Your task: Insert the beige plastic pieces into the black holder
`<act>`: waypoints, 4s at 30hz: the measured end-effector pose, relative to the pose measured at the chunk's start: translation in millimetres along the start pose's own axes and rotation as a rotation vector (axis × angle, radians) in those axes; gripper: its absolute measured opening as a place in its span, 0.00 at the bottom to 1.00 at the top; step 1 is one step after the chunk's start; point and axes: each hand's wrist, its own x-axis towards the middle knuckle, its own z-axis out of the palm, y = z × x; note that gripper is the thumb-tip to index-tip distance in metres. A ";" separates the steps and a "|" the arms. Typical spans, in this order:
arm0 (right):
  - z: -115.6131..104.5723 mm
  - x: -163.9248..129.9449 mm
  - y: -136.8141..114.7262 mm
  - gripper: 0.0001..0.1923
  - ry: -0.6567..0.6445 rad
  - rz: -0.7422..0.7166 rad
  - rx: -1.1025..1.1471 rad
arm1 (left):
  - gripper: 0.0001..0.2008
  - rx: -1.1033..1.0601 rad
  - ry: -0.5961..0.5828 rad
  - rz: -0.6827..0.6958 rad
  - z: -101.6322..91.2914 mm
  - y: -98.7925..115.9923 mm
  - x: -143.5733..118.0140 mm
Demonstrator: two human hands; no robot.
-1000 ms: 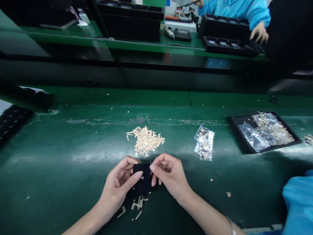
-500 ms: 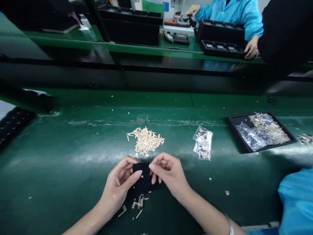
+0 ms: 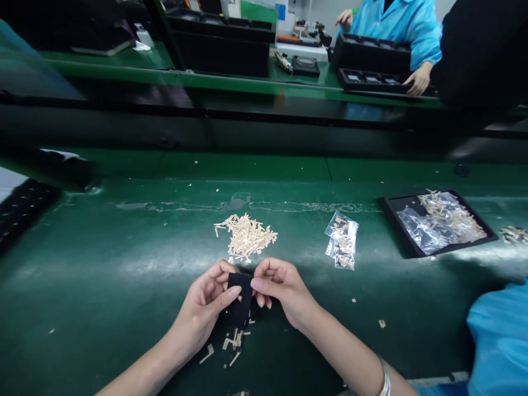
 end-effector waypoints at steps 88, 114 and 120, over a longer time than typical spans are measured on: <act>58.4 -11.6 66.2 0.09 -0.200 -0.956 -1.961 | 0.10 0.582 0.223 0.537 -51.9 46.1 99.8; 71.2 -9.5 37.7 0.07 -0.229 -0.331 -1.529 | 0.10 0.888 0.084 0.661 -48.6 32.3 82.3; 35.2 0.6 -1.4 0.03 0.238 -0.294 -0.937 | 0.13 0.841 -0.077 0.579 -32.1 23.6 65.3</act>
